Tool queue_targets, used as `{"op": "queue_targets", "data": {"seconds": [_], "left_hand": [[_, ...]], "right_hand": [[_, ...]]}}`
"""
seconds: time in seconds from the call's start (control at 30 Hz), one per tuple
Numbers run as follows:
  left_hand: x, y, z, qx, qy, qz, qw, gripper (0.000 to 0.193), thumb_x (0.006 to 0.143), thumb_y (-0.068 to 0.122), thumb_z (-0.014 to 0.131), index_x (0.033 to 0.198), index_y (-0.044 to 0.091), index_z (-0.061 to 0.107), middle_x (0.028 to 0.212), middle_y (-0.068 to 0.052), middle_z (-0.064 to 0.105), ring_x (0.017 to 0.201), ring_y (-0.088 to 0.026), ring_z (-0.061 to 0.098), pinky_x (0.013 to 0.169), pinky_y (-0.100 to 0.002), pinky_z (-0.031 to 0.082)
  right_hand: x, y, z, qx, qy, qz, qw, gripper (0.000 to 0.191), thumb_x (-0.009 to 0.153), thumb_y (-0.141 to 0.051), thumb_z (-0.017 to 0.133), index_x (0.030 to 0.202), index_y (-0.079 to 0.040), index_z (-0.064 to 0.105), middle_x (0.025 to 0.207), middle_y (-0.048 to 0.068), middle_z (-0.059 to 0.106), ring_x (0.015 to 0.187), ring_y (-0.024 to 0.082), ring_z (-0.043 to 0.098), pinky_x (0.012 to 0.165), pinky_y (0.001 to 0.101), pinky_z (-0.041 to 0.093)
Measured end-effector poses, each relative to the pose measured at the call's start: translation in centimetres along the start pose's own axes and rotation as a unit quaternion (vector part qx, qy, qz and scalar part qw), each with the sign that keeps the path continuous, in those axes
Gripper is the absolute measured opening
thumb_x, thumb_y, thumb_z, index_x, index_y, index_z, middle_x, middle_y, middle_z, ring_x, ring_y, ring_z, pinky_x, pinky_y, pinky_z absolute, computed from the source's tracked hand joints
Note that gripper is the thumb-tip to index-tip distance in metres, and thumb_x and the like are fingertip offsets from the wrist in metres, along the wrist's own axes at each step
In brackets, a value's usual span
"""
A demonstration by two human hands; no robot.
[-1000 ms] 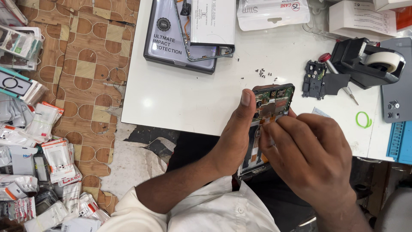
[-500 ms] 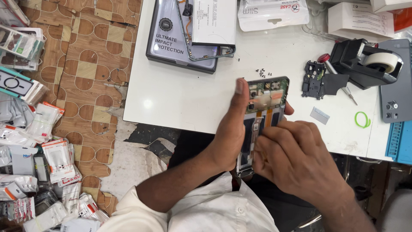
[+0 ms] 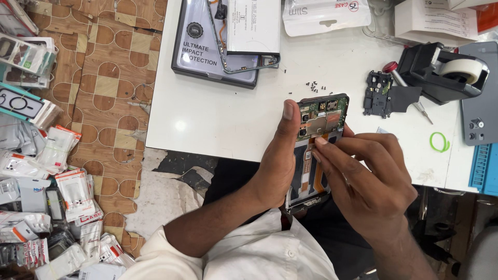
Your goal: The person holds a disassembled smartphone and works on its internal components, pressing and adjusting parts inside the frame. They then handle the phone's back cover, peel at its edge, and finally carry the phone across the shop and set it down on a red stool.
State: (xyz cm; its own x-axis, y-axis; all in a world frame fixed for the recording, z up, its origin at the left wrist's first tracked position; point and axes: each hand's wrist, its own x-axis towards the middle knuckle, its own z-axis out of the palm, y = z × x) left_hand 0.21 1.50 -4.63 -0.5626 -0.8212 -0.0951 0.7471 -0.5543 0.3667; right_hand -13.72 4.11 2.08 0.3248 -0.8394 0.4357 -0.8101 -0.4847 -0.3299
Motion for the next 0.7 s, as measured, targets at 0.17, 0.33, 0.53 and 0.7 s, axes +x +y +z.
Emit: {"op": "queue_targets", "data": {"seconds": [0.17,0.33,0.53,0.7], "left_hand": [[-0.1,0.0,0.2,0.008,0.019,0.003,1.000,0.085,0.103,0.074,0.032,0.138,-0.001,0.052,0.124,-0.016,0.059,0.116,-0.020,0.063,0.101,-0.034,0.055],[-0.2,0.3,0.4,0.086,0.051,0.015,0.995,0.087,0.100,0.073,0.030,0.144,0.000,0.048,0.133,-0.013,0.055,0.122,-0.017,0.056,0.107,-0.032,0.048],[-0.2,0.4,0.2,0.137,0.045,0.018,0.989,0.089,0.103,0.072,0.028,0.147,-0.001,0.049,0.134,-0.012,0.056,0.124,-0.017,0.052,0.108,-0.032,0.044],[0.1,0.1,-0.4,0.068,0.045,-0.007,0.997,0.087,0.103,0.073,0.029,0.149,0.001,0.048,0.131,-0.010,0.057,0.119,-0.016,0.055,0.101,-0.030,0.049]], "right_hand": [[0.4,-0.4,-0.3,-0.039,-0.009,-0.021,0.999,0.025,0.087,-0.003,0.090,0.109,-0.006,0.078,0.100,0.004,0.070,0.097,0.022,0.064,0.079,0.0318,0.053],[0.6,-0.5,-0.1,-0.125,-0.060,-0.057,0.989,0.024,0.088,-0.004,0.085,0.107,-0.001,0.069,0.104,0.009,0.066,0.101,0.030,0.061,0.087,0.0397,0.051],[1.1,0.3,-0.1,-0.172,-0.116,-0.087,0.974,0.025,0.088,-0.010,0.080,0.106,-0.003,0.064,0.109,0.011,0.061,0.110,0.033,0.058,0.094,0.0439,0.049],[0.8,1.3,-0.4,-0.107,-0.154,-0.095,0.978,0.025,0.084,-0.009,0.078,0.102,-0.003,0.062,0.109,0.010,0.061,0.109,0.032,0.058,0.094,0.0455,0.049]]}}
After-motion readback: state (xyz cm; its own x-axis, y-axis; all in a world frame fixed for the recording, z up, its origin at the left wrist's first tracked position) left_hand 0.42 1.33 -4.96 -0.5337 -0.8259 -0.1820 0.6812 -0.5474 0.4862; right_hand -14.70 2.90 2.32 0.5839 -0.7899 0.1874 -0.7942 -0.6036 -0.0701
